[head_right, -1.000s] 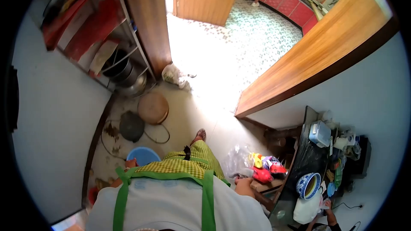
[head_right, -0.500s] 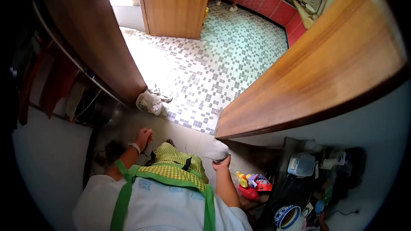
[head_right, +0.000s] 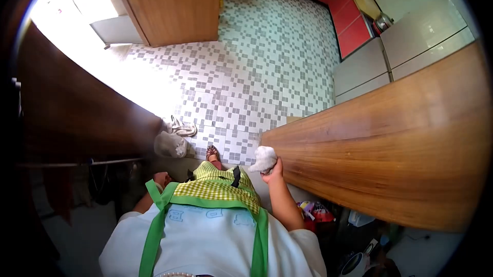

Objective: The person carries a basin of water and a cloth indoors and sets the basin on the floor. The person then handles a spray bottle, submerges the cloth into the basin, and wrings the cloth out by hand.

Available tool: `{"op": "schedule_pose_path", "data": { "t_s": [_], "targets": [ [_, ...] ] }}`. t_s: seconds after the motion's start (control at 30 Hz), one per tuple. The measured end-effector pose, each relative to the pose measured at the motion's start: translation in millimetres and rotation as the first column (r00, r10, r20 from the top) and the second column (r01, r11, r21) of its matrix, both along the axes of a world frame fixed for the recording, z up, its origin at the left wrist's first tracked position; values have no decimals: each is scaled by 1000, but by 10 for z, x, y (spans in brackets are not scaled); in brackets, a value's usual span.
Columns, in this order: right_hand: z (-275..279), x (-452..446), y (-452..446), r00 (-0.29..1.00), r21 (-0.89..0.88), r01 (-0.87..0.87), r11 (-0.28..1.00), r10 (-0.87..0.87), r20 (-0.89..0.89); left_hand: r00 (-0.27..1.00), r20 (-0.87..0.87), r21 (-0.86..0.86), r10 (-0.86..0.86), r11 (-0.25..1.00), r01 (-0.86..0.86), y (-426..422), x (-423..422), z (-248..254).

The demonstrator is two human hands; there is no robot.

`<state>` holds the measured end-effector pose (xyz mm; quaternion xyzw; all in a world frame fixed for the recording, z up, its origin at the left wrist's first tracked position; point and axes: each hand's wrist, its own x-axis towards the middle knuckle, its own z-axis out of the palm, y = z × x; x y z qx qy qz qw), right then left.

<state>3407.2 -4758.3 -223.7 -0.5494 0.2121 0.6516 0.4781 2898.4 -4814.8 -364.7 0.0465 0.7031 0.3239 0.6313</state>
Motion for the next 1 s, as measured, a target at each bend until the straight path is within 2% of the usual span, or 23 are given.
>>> {"op": "schedule_pose_path", "data": {
  "t_s": [0.03,0.07,0.1,0.13,0.2,0.23,0.27,0.33,0.4,0.47,0.53,0.57,0.6,0.67,0.7,0.73,0.8,0.83,0.87,0.9,0.93,1.0],
  "targets": [
    [174,-81,180,1000,-5,-3,1000,3,23,980,-75,-21,182,983,-184,269,162,214],
    [213,-131,413,999,-19,9,1000,-8,39,991,-24,75,133,989,-130,549,154,262],
    [245,-200,574,999,-38,17,999,-16,46,1000,21,82,-5,997,3,823,148,553],
    [264,-239,712,998,-56,26,998,-23,54,997,-45,113,59,992,-53,1061,265,627],
    [239,-311,1027,999,5,29,1000,-30,23,999,8,186,-47,982,45,1568,360,761],
    [234,-361,1121,999,152,-4,988,10,-34,998,-1,179,-68,982,67,1775,437,854],
    [-4,-296,1253,995,231,-39,972,60,-84,994,19,181,-109,978,103,2034,625,1126],
    [5,-361,1455,994,181,-37,983,54,-91,985,39,174,-167,972,158,2353,925,1492],
    [370,-449,1782,996,201,-53,978,65,-55,942,195,231,-274,946,227,2698,1234,1722],
    [530,-460,2138,998,171,-45,984,51,-34,909,218,227,-356,924,307,3025,1621,1963],
    [397,-480,2460,998,181,-50,982,55,-22,831,252,257,-497,862,437,3306,1873,2136],
    [147,-419,2646,995,227,-62,972,78,-60,792,282,264,-542,837,479,3488,2046,2225],
    [150,-452,2831,994,235,-53,971,74,-85,756,302,277,-580,812,513,3666,2170,2293],
    [239,-497,3281,966,341,-168,925,224,-132,684,389,316,-617,787,530,4015,2360,2336],
    [368,-543,3487,968,396,-146,907,213,-130,673,402,319,-621,784,533,4192,2465,2353],
    [419,-546,3680,966,410,-199,890,249,-71,670,421,306,-612,791,530,4368,2570,2359],
    [463,-527,4090,922,409,-341,847,386,-31,692,484,263,-537,843,470,4755,2788,2435],
    [489,-469,4226,887,381,-446,810,458,63,696,476,253,-537,842,476,4930,2891,2405],
    [679,-423,4393,846,417,-529,739,500,187,695,547,269,-467,884,382,5112,2974,2340],
    [787,-368,4542,819,426,-567,705,535,205,680,618,279,-394,919,279,5279,3043,2279],
    [882,-305,4707,789,435,-608,665,570,231,683,615,280,-393,919,277,5440,3091,2235],
    [991,-226,4999,769,440,-625,645,603,210,700,658,258,-279,956,138,5738,3152,2142]
  ]
}}
